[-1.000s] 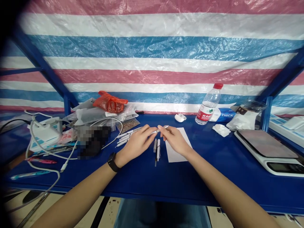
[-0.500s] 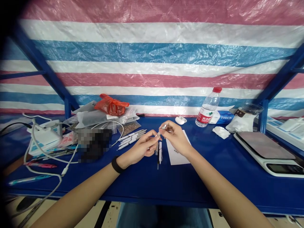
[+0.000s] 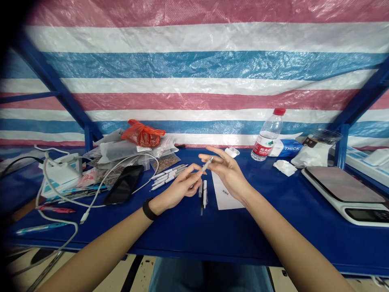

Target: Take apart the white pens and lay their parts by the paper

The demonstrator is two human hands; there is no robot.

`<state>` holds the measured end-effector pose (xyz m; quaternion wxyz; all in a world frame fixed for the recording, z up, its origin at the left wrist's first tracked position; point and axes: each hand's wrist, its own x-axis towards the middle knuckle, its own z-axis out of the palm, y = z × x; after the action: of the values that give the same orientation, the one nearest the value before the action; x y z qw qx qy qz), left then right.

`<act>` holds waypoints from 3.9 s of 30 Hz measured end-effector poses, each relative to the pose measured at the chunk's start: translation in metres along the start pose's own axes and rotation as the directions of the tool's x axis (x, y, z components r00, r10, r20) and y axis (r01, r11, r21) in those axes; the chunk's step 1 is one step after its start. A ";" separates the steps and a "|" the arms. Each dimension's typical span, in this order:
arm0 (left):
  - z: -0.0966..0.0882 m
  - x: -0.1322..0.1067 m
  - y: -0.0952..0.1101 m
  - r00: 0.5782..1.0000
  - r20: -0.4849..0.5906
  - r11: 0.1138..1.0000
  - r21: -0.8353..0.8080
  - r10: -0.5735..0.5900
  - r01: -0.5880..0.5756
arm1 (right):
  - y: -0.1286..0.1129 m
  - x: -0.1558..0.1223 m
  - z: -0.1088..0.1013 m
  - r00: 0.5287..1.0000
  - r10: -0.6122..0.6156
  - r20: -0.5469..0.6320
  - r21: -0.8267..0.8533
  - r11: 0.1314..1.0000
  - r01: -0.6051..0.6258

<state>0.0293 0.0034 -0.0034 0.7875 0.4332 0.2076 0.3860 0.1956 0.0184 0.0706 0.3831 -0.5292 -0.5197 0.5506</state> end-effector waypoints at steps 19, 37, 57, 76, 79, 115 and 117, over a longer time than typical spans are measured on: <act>-0.001 0.001 0.000 0.998 0.010 0.994 -0.085 -0.067 0.068 | -0.004 0.001 -0.002 0.998 0.011 -0.067 0.033 0.999 -0.009; -0.002 0.003 -0.002 0.998 0.030 0.996 -0.053 -0.064 0.065 | -0.016 0.007 -0.027 0.985 -0.019 -0.170 -0.147 0.989 -0.007; -0.012 0.009 -0.006 0.993 -0.113 0.940 0.340 0.020 0.019 | -0.014 0.007 -0.065 0.841 0.519 0.152 -0.783 0.582 -0.218; -0.037 0.008 0.012 0.933 -0.329 0.858 0.427 -0.147 0.286 | 0.024 -0.001 0.016 0.992 0.106 0.069 -0.523 0.850 -0.054; -0.038 0.007 0.011 0.909 -0.321 0.817 0.425 -0.265 0.389 | 0.027 0.002 0.020 0.996 0.061 0.059 -0.600 0.800 -0.014; -0.041 0.006 0.003 0.934 -0.332 0.716 0.621 -0.128 0.319 | 0.024 0.004 0.003 0.960 -0.019 0.278 -0.723 0.654 0.222; -0.041 0.006 0.002 0.941 -0.322 0.703 0.644 -0.106 0.300 | 0.024 0.007 -0.002 0.966 -0.016 0.258 -0.685 0.702 0.195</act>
<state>0.0050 0.0299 -0.0236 0.5752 0.6123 0.4837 0.2457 0.1998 0.0213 0.0460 0.1197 -0.5361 -0.7610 0.3453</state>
